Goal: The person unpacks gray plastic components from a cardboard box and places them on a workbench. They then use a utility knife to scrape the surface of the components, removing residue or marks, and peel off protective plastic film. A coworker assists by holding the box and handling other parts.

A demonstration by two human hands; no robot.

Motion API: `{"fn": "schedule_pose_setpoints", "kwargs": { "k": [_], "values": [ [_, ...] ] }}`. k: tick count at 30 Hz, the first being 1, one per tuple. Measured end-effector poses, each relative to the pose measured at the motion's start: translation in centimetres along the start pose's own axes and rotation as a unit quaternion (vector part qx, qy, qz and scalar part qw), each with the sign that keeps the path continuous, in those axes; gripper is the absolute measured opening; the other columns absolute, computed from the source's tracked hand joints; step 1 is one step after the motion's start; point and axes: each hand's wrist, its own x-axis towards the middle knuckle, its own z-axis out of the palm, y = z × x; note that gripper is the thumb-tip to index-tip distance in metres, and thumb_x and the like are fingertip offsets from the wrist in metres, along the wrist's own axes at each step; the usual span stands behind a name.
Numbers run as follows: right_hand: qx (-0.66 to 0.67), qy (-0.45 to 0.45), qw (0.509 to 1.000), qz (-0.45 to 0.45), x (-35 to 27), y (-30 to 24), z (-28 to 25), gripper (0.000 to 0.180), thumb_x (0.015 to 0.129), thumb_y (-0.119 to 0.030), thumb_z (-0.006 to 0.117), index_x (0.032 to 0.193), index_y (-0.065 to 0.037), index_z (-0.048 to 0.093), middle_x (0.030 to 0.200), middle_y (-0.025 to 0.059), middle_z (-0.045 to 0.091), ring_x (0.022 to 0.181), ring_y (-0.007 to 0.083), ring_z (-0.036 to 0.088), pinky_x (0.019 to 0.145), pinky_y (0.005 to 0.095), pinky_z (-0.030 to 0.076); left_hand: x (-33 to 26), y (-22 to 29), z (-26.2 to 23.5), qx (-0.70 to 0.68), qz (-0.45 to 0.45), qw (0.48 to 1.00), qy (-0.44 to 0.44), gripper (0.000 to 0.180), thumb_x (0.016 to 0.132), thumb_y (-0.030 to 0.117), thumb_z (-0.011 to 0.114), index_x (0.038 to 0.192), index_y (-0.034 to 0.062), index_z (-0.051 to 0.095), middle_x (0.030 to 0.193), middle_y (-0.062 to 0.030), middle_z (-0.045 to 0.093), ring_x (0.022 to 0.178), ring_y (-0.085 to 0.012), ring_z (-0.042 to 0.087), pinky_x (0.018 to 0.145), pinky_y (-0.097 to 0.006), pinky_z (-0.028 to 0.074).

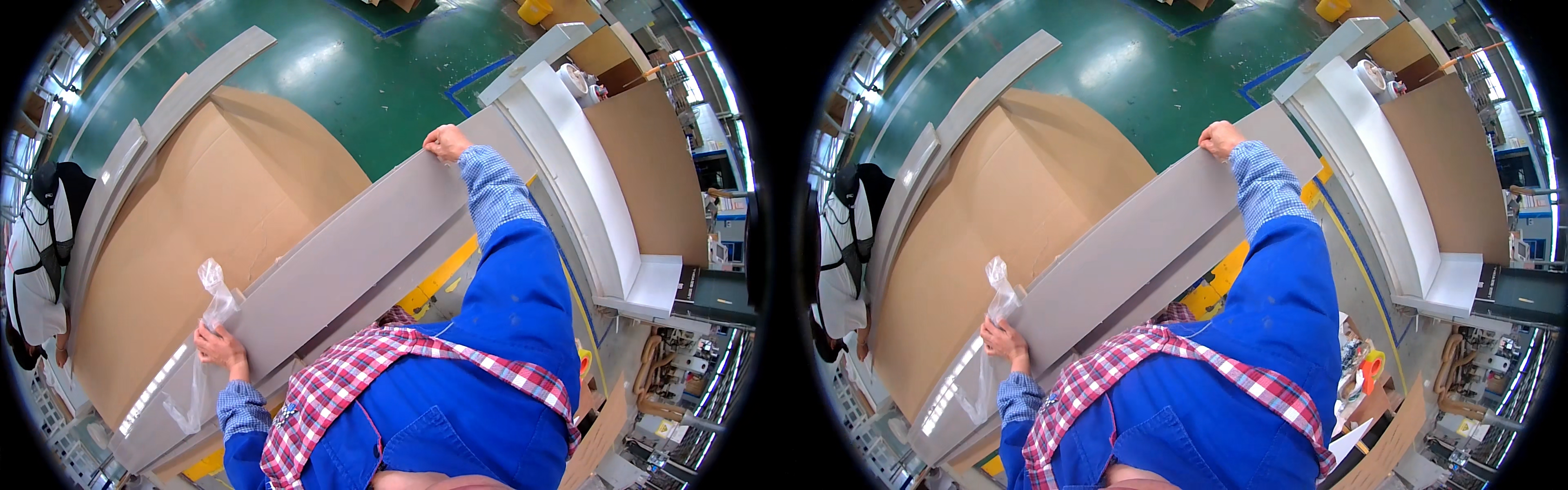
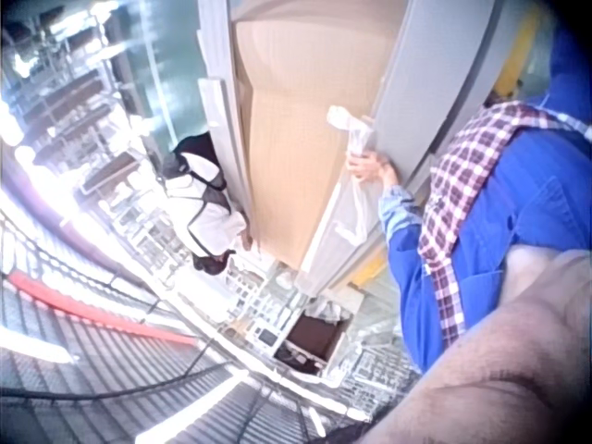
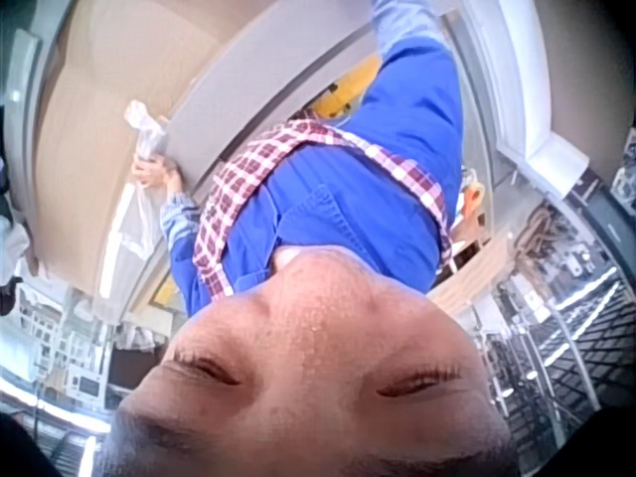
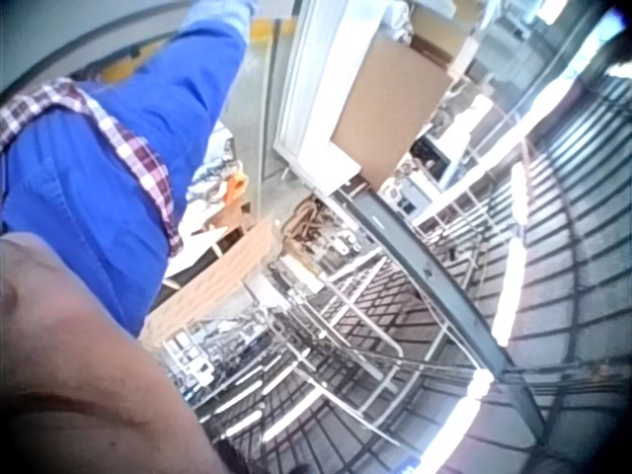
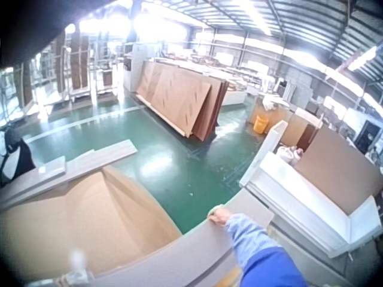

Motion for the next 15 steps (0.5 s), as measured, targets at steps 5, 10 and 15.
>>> {"fn": "schedule_pose_setpoints", "kwargs": {
  "k": [5, 10, 15],
  "values": [
    [-0.158, 0.185, 0.967, 0.07, -2.1, 6.7, 1.1, 0.018, 0.085, -0.012, 0.051, 0.095, -0.006, 0.065, 0.096, 0.0155, 0.064, 0.088, 0.0319, 0.061, 0.077, 0.0365, 0.05, 0.0, -0.4, 1.1, 0.009, 0.001, 1.0, 0.007, 0.046, 0.091, 0.041, 0.041, 0.127, 0.013, 0.047, 0.127, -0.0059, 0.043, 0.122, -0.0221, 0.039, 0.099, -0.048, 0.021],
    [-0.132, 0.354, 0.917, -0.129, -9.6, -0.9, 8.0, 0.043, 0.086, -0.02, 0.052, 0.126, -0.005, 0.05, 0.13, 0.0141, 0.05, 0.121, 0.0327, 0.046, 0.102, 0.0454, 0.033, 0.2, -1.0, 1.1, 0.041, -0.012, 0.999, -0.003, 0.046, 0.092, 0.043, 0.038, 0.129, 0.0163, 0.046, 0.126, -0.005, 0.043, 0.121, -0.0221, 0.039, 0.098, -0.049, 0.024],
    [-0.136, 0.164, 0.958, -0.191, -13.5, -6.3, 14.7, 0.075, 0.09, -0.06, 0.032, 0.145, -0.009, 0.022, 0.152, 0.0102, 0.019, 0.14, 0.0245, 0.016, 0.112, 0.0487, 0.01, 0.8, -1.0, 1.2, 0.042, -0.007, 0.999, -0.017, 0.046, 0.093, 0.044, 0.037, 0.129, 0.0173, 0.046, 0.125, -0.0049, 0.043, 0.12, -0.0233, 0.039, 0.097, -0.049, 0.025]
  ]
}}
